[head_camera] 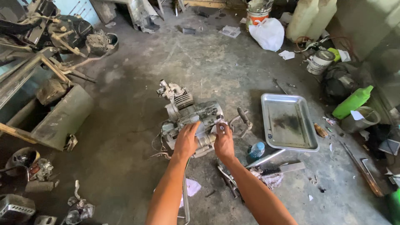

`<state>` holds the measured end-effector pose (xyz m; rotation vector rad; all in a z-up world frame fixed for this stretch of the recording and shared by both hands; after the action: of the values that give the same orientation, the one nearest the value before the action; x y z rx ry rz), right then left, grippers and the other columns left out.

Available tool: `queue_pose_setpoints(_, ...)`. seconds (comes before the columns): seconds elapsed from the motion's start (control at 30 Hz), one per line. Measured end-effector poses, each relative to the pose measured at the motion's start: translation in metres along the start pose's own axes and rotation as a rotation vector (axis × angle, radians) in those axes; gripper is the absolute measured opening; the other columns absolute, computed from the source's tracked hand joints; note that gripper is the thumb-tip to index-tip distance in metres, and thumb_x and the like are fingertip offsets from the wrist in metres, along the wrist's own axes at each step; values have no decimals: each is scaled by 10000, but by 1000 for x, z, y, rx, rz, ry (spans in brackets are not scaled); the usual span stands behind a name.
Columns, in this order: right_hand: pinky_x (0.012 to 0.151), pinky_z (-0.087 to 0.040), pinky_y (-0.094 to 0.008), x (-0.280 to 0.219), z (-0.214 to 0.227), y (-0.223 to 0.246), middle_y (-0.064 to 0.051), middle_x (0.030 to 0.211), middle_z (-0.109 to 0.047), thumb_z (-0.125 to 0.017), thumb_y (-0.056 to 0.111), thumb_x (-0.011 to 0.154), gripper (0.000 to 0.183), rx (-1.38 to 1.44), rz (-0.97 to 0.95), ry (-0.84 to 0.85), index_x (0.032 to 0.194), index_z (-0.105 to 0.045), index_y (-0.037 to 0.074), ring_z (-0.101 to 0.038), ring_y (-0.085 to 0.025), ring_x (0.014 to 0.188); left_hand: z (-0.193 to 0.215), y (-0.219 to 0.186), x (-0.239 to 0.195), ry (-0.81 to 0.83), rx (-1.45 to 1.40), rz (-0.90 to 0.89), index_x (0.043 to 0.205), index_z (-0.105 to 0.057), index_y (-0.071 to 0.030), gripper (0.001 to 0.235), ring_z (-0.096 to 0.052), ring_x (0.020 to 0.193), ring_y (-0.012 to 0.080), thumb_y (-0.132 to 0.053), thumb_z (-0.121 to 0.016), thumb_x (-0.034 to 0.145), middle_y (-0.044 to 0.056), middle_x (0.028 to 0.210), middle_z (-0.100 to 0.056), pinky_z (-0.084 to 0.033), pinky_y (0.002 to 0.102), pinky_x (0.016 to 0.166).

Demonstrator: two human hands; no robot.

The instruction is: The person uses a wrench to tighten bolts on a small engine placed on the floor. They then use a cloth to wipe the engine's surface and handle a metal rod attached to the engine.

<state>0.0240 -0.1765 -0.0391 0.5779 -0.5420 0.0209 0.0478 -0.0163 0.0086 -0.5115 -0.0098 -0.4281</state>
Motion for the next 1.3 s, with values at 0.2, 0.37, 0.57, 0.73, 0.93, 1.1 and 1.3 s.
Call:
queue_pose_setpoints(0.2, 849, -561, -459, 7, -7, 0, -127, 1182, -601, -675, 94, 852, 406, -119, 21, -22, 1256, -682, 46, -649, -364, 987, 1, -3, -2, -40, 17, -31, 1506, -465, -64, 617, -503, 1368, 325, 63, -593, 916, 169, 1384, -582, -463, 469, 1098)
queue_pose_setpoints(0.37, 846, -550, -444, 6, -13, -6, -94, 1158, -642, -645, 108, 854, 303, -17, 75, -19, 1141, -742, 85, -675, -358, 950, -7, 3, 1, -58, 20, -48, 1472, -498, -62, 614, -516, 1348, 329, 70, -614, 884, 156, 1363, -592, -466, 487, 1091)
queue_pose_setpoints(0.57, 791, -559, -436, 16, -15, -20, -81, 974, -714, -684, 83, 772, 258, 214, -85, 11, 1013, -733, 159, -712, -344, 865, -14, 6, 1, -58, 34, -22, 1454, -525, -84, 604, -504, 1359, 308, 69, -623, 878, 126, 1384, -586, -458, 476, 1100)
queue_pose_setpoints(0.73, 787, -601, -452, 13, -14, -25, -184, 994, -733, -805, 100, 756, 346, 471, -145, 26, 1094, -733, 99, -730, -408, 920, -7, 1, -2, -71, 29, -3, 1417, -554, -69, 562, -512, 1354, 319, 79, -613, 879, 125, 1387, -587, -471, 499, 1081)
queue_pose_setpoints(0.93, 806, -623, -443, 1, -10, -12, -159, 1133, -649, -722, 99, 904, 243, 302, -65, -88, 1141, -759, 56, -725, -392, 980, -5, -1, -5, -105, 7, -24, 1390, -556, -28, 525, -522, 1337, 376, 120, -581, 887, 181, 1376, -579, -498, 549, 1059)
queue_pose_setpoints(1.1, 803, -590, -403, 27, -2, -19, -74, 1006, -602, -621, 179, 952, 220, -47, 294, 140, 1140, -734, 169, -697, -345, 921, -6, -1, -6, -156, -4, -46, 1377, -575, -19, 514, -539, 1316, 377, 109, -580, 879, 182, 1376, -587, -512, 536, 1022)
queue_pose_setpoints(1.3, 806, -590, -403, 50, -23, -38, -30, 1064, -577, -513, 110, 903, 271, -224, 389, 406, 1068, -685, 240, -647, -298, 992, -27, 16, 2, -226, 91, -80, 1317, -611, -56, 511, -572, 1287, 339, 59, -644, 820, 135, 1328, -620, -537, 486, 978)
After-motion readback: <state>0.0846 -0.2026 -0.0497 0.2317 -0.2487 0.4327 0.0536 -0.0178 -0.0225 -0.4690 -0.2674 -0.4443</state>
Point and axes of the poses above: each hand's wrist, its own x-axis towards the middle knuckle, its own z-axis out of the back of the hand, y = z × x, the point moved 5 cm from there along x, towards the middle knuckle
